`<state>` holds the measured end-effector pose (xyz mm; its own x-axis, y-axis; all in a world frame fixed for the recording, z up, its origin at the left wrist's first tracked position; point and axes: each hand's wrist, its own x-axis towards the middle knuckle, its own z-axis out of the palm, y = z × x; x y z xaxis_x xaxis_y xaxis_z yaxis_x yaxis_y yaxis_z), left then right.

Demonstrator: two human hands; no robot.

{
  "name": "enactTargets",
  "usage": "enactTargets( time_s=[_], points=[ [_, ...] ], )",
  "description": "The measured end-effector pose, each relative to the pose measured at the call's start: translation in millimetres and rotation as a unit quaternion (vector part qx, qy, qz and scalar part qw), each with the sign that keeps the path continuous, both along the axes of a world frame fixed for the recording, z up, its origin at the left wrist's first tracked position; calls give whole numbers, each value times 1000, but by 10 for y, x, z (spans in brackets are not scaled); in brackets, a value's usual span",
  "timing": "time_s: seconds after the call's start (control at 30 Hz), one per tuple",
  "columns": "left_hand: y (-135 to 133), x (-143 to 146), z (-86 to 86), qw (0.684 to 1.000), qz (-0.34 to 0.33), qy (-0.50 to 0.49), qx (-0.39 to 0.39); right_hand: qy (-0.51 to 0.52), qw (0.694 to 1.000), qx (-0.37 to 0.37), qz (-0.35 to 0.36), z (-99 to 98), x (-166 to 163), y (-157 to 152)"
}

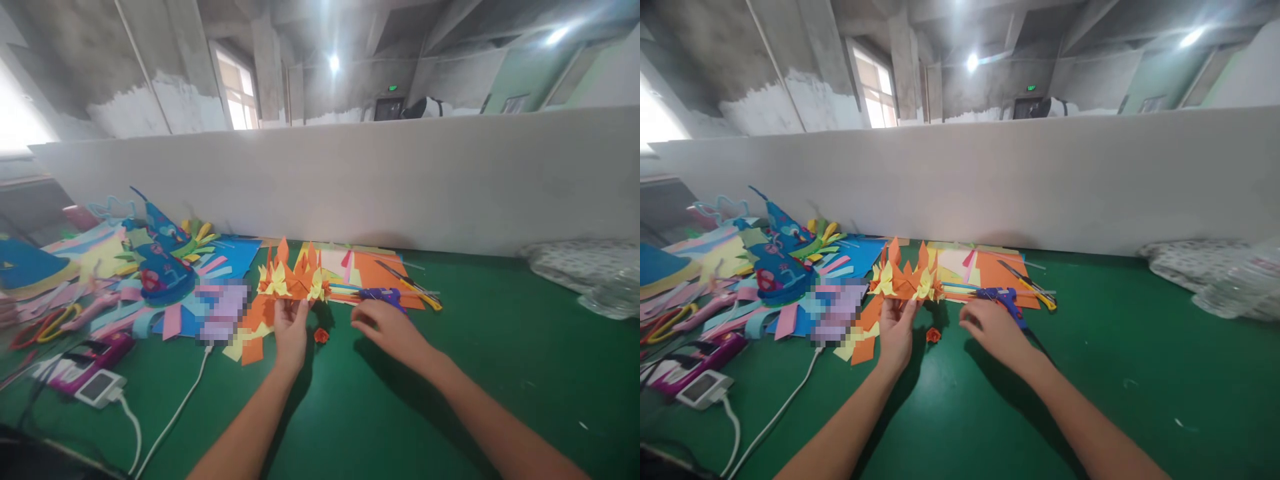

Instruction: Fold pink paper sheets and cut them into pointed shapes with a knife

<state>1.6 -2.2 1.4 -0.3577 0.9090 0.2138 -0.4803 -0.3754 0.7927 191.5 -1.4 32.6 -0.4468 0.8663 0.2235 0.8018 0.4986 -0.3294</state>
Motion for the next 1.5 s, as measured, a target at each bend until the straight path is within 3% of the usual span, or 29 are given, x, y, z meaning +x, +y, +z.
enactTargets(
  time_s=[0.07, 0.27, 0.73, 0.93, 1.0, 1.1, 1.2, 1.5],
  points=[
    [0, -6, -6, 1000, 2, 5, -1, -3, 997, 29, 70, -40, -194, -34],
    [9, -13, -29, 1000, 11, 14, -11, -66, 983, 74, 152, -182, -512, 19],
    [15, -6, -30, 1000, 12, 21, -4, -190, 947, 140, 216, -181, -505, 163],
    [18, -6, -42, 1000, 11, 21, -16, -168, 939, 141, 266, 52, -486, 3],
    [16, 2, -46, 1000, 4, 16, -9, -56, 946, 149, 282, 224, -483, -77],
    [8, 17, -47, 1000, -2, 2, 4, 79, 948, 201, 235, 460, -502, -79],
    [-8, 22, -36, 1000, -2, 3, -10, 110, 944, 269, 154, 555, -556, 33],
    [-32, 27, -8, 1000, -8, -1, -21, 37, 950, 301, 75, 392, -761, 171]
  ],
)
